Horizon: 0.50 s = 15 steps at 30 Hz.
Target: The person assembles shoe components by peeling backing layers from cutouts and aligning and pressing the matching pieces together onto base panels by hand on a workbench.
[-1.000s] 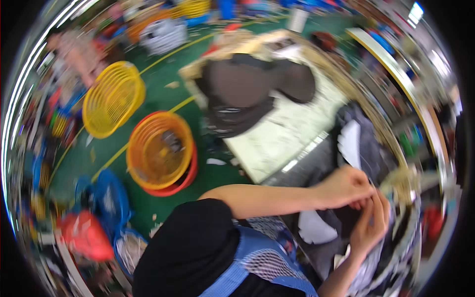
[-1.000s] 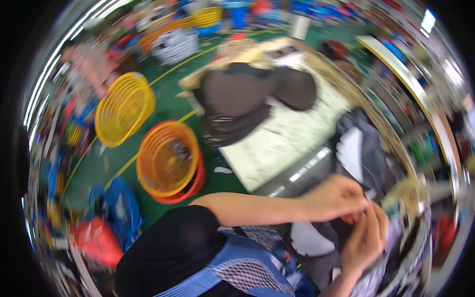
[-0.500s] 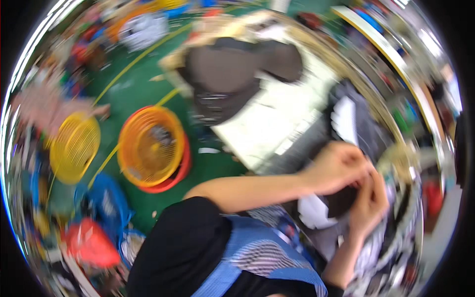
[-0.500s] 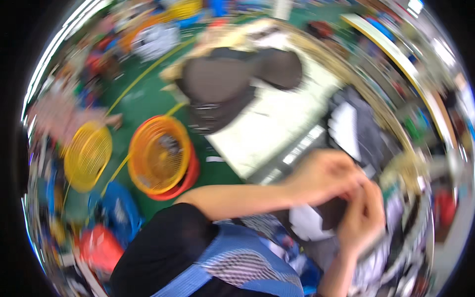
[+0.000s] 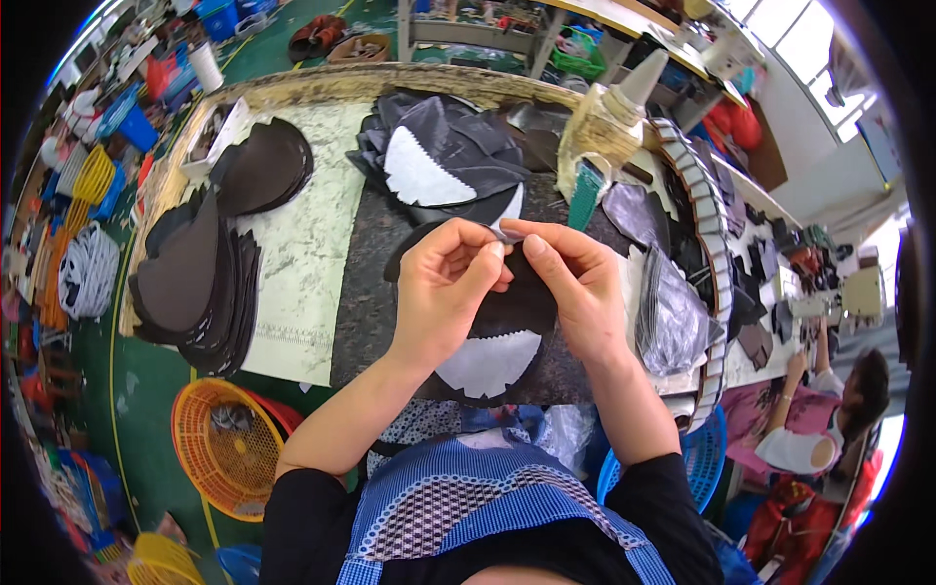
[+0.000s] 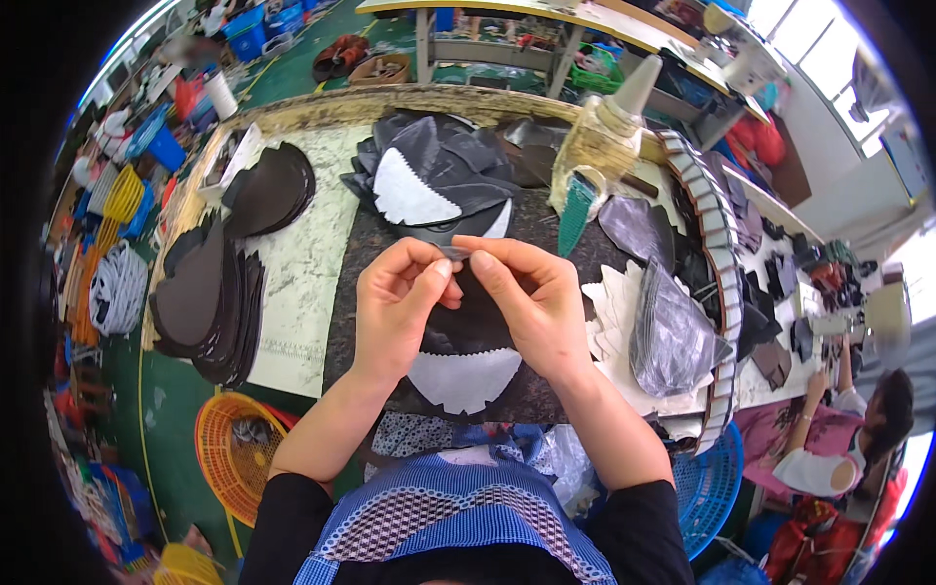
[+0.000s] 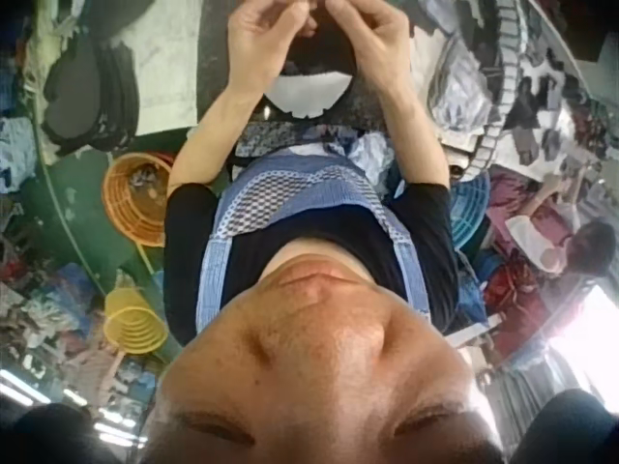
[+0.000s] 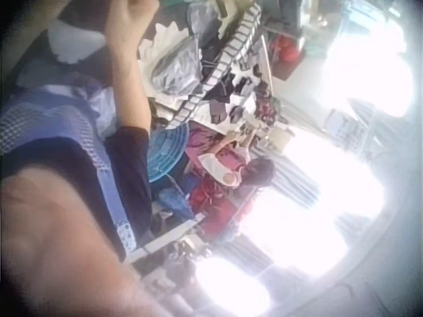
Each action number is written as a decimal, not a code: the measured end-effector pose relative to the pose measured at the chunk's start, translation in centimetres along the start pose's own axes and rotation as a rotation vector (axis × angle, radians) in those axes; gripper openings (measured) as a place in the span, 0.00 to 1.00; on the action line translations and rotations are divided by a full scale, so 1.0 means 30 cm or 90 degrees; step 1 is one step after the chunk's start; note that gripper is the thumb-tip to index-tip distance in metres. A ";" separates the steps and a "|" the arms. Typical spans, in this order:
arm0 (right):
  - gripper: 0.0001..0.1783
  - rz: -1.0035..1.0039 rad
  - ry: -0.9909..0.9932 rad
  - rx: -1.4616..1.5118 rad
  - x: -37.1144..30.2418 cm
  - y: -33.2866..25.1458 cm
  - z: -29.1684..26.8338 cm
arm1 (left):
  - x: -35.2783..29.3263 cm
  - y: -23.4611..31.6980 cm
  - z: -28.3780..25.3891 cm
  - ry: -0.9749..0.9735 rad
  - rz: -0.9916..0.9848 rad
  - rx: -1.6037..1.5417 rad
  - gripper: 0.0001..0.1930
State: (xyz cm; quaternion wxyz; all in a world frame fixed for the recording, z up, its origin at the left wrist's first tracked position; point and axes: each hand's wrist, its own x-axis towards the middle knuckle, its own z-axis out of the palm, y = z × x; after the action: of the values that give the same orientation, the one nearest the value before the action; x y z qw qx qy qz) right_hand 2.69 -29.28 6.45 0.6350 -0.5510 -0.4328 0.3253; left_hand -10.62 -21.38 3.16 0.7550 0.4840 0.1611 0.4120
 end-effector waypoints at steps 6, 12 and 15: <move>0.11 0.204 -0.029 0.231 0.053 0.025 -0.073 | -0.013 -0.055 0.009 -0.053 0.157 0.158 0.01; 0.10 0.197 -0.074 0.042 0.018 -0.053 -0.114 | -0.012 -0.053 -0.016 -0.109 0.131 0.171 0.01; 0.10 0.305 -0.061 0.145 0.050 0.006 -0.176 | 0.008 -0.059 -0.034 -0.236 -0.003 0.074 0.05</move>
State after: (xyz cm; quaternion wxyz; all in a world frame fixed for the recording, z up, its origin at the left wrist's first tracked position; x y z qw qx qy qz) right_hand 8.11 -30.11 6.46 0.5766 -0.5470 -0.2801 0.5383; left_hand -10.31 -20.94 1.18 0.7434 0.5940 0.0442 0.3043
